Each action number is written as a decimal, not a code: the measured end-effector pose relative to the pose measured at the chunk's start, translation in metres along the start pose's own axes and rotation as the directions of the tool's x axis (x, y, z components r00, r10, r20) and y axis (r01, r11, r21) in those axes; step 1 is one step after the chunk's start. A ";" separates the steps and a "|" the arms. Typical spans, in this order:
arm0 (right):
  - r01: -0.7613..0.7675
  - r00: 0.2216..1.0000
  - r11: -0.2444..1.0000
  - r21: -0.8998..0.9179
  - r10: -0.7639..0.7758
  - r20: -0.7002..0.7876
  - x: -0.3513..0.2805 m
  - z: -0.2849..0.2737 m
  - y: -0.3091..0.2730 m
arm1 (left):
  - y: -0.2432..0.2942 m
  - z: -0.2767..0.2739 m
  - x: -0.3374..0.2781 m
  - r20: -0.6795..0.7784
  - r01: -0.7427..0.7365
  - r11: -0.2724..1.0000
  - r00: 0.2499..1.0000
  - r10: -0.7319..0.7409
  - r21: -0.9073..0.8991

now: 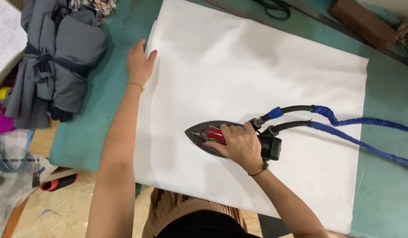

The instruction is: Ironing a large piece of white fabric on an ironing table in an atelier.

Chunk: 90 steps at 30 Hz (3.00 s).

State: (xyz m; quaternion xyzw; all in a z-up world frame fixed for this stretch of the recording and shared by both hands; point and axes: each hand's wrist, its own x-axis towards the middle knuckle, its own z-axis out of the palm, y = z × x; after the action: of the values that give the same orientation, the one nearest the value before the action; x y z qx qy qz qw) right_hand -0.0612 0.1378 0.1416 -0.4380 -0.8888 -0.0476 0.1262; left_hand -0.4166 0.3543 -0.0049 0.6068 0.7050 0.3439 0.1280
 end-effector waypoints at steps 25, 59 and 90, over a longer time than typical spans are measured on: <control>-0.240 0.962 0.962 -0.129 0.218 -0.167 0.184 0.061 0.004 | -0.035 0.085 0.181 0.342 0.259 0.698 0.939 -0.021 -0.668; -0.409 0.896 0.905 -0.120 0.373 -0.240 0.133 0.062 0.034 | 0.068 -0.041 -0.024 0.184 -0.177 0.972 0.961 0.204 -0.155; -0.625 0.747 0.651 -0.431 0.659 -0.090 -0.130 0.001 0.149 | 0.099 -0.012 -0.275 0.320 -0.443 0.894 0.858 0.402 0.064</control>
State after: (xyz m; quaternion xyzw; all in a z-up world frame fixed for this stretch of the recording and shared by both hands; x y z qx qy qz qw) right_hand 0.1323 0.1289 0.1020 -0.7417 -0.6460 -0.1802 0.0008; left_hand -0.2841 0.0932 0.0018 0.7990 0.5484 0.2194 0.1127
